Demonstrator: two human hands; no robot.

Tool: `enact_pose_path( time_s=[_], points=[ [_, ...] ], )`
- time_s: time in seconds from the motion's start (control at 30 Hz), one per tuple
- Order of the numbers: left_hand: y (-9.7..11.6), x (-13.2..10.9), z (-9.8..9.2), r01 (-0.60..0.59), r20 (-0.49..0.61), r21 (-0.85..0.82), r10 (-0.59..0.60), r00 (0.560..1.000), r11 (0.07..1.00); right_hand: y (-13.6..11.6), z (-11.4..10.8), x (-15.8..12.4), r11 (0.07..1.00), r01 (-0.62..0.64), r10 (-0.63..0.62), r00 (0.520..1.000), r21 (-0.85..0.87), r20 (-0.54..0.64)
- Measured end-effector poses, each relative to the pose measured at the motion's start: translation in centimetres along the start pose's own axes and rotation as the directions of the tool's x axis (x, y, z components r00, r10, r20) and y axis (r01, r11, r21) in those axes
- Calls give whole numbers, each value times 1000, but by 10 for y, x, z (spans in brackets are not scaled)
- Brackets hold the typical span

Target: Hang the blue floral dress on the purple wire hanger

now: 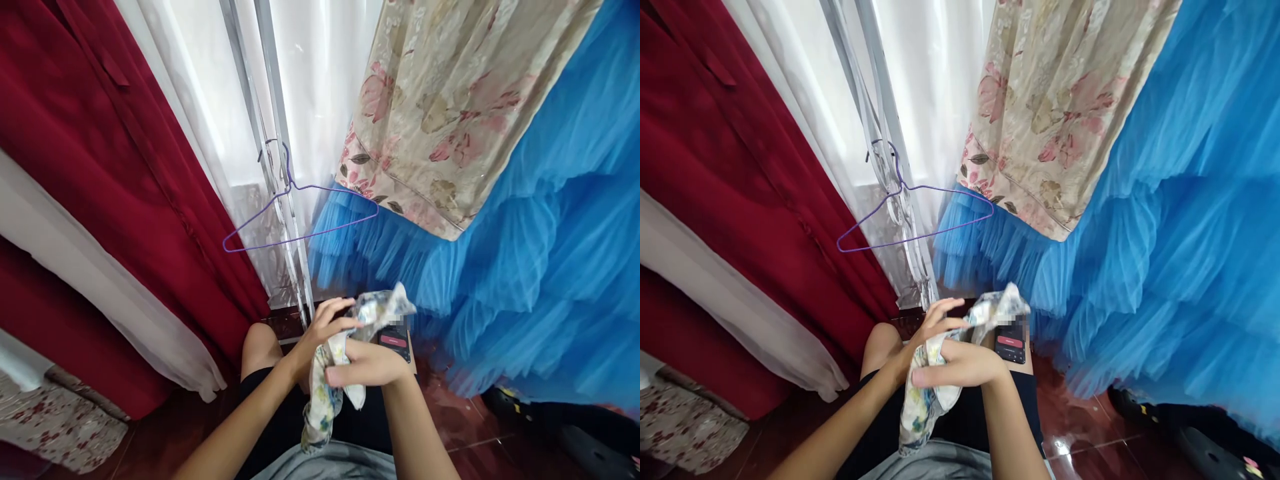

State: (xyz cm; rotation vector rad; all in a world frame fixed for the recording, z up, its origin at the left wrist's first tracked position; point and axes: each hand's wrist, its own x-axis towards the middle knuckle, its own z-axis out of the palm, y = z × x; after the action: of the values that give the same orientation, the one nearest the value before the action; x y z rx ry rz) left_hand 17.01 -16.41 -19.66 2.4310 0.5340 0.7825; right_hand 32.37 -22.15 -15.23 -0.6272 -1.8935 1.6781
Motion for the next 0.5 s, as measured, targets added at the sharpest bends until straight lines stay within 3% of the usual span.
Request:
enact_pose_path(
  time_s=[0.1,0.2,0.3,0.4,0.5],
  points=[
    [-4,1,-6,-83,232,90,60,971,993,-5,6,5,993,31,-12,986,-112,164],
    [-13,-13,-9,-96,354,84,60,933,992,-9,3,3,993,83,-50,943,-87,328],
    [-8,-34,-14,-51,280,-39,60,958,998,-12,-2,-3,994,108,-90,917,-25,390],
    [22,-44,-20,54,134,-282,-16,991,958,-15,1,1,995,95,-95,852,25,516],
    [56,-43,-21,97,190,-509,2,982,855,-20,13,12,986,162,-142,765,25,628]
  ],
)
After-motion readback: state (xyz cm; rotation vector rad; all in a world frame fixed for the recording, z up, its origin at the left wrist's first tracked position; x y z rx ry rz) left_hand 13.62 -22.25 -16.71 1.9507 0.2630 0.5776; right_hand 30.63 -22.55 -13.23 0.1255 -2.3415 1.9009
